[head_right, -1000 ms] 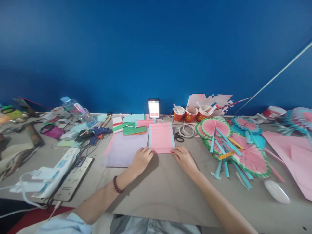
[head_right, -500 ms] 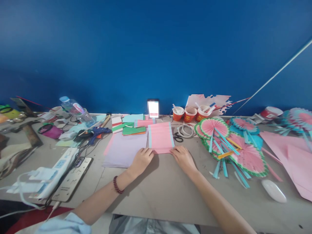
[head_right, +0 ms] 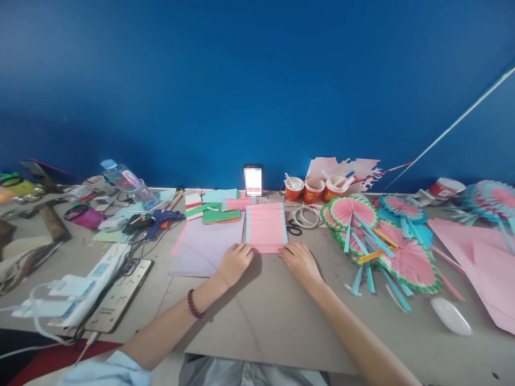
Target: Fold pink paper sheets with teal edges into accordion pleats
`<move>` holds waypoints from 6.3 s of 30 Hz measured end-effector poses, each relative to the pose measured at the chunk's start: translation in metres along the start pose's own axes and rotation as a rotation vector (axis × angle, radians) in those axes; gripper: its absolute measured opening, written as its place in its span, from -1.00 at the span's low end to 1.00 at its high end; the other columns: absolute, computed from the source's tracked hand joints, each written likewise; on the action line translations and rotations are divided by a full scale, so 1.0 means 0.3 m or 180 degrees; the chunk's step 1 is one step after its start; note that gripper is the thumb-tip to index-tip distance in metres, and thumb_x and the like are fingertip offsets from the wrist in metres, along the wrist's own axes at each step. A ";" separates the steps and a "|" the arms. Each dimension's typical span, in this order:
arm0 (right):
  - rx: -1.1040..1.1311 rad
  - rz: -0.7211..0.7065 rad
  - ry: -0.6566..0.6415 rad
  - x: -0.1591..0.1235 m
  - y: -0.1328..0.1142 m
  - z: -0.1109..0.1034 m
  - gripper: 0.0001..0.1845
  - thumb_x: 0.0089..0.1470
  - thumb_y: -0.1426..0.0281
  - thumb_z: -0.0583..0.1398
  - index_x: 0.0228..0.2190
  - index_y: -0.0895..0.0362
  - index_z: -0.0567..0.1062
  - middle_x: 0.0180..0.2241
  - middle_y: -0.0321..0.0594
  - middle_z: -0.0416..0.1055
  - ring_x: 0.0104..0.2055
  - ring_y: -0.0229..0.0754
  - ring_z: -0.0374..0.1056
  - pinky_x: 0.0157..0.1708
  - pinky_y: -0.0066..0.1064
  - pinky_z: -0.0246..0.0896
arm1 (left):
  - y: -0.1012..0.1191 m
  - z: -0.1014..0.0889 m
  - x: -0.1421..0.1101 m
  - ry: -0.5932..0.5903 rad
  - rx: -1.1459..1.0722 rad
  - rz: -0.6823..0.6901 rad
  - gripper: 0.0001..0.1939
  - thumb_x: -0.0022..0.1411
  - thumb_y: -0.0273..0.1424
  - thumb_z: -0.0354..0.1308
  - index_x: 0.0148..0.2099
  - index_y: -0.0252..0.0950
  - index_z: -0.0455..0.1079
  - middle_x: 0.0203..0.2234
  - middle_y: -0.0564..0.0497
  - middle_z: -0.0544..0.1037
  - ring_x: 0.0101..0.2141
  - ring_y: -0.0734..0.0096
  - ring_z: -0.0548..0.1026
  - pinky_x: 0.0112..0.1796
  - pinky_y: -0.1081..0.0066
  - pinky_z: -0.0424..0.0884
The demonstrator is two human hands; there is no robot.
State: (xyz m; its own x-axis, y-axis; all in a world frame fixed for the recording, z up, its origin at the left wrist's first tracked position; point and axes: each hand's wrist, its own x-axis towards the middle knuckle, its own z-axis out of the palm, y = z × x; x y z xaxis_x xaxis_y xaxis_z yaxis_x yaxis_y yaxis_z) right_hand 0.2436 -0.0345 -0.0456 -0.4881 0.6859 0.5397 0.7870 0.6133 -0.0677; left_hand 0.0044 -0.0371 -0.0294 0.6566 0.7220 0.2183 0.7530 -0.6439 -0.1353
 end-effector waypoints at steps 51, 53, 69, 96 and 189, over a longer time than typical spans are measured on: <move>0.0064 -0.0298 0.0083 0.011 -0.049 -0.031 -0.75 0.19 0.51 0.04 -0.34 0.16 0.52 -0.40 -0.14 0.50 -0.31 -0.17 0.37 -0.24 -0.34 0.16 | 0.027 0.000 0.009 0.0532 0.0092 0.0356 -0.80 0.32 -0.57 -0.07 -0.10 -0.38 0.34 -0.33 -0.06 0.47 -0.27 0.32 0.40 -0.25 0.33 0.28; 0.0150 -0.0270 0.0081 0.008 -0.051 -0.025 -0.75 0.19 0.51 0.03 -0.35 0.16 0.51 -0.40 -0.13 0.49 -0.32 -0.18 0.37 -0.25 -0.35 0.18 | 0.025 0.003 0.008 0.0534 0.0099 0.0335 -0.83 0.31 -0.58 -0.06 -0.20 -0.36 0.36 -0.38 -0.03 0.46 -0.31 0.33 0.40 -0.30 0.34 0.28; 0.2071 0.0542 -0.0744 0.093 -0.084 -0.168 -0.77 0.18 0.34 0.07 -0.24 0.11 0.51 -0.23 -0.07 0.51 -0.17 -0.11 0.42 -0.15 -0.29 0.34 | 0.016 -0.011 -0.034 0.1435 -0.0941 0.0202 -0.73 0.34 -0.53 -0.15 -0.08 -0.36 0.36 -0.23 -0.14 0.53 -0.24 0.32 0.51 -0.24 0.31 0.44; 0.3590 0.2269 -0.1160 0.282 0.015 -0.133 -0.69 -0.16 0.17 0.28 -0.46 0.18 0.49 -0.50 -0.31 0.41 -0.44 -0.28 0.26 -0.35 -0.42 0.14 | 0.023 -0.061 0.002 0.0312 -0.5140 -0.2197 -0.68 -0.07 -0.20 0.32 -0.40 -0.39 0.51 -0.50 -0.04 0.57 -0.46 0.41 0.46 -0.37 0.44 0.37; 0.1885 0.1762 -0.1156 0.063 0.026 -0.070 -0.78 -0.06 0.31 0.11 -0.48 0.10 0.54 -0.44 -0.20 0.53 -0.42 -0.14 0.37 -0.34 -0.36 0.20 | 0.021 0.049 0.104 0.0180 -0.2465 -0.0225 -0.81 0.28 -0.35 0.07 -0.27 -0.30 0.47 -0.35 -0.04 0.51 -0.27 0.38 0.46 -0.22 0.42 0.35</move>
State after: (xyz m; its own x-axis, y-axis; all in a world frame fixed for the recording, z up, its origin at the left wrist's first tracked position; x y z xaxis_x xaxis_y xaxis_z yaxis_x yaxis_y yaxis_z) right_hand 0.2485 -0.0251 -0.0183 -0.2642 0.9644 0.0083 0.6704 0.1898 -0.7173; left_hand 0.0302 -0.0149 -0.0377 0.5893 0.7673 0.2531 0.5348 -0.6053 0.5896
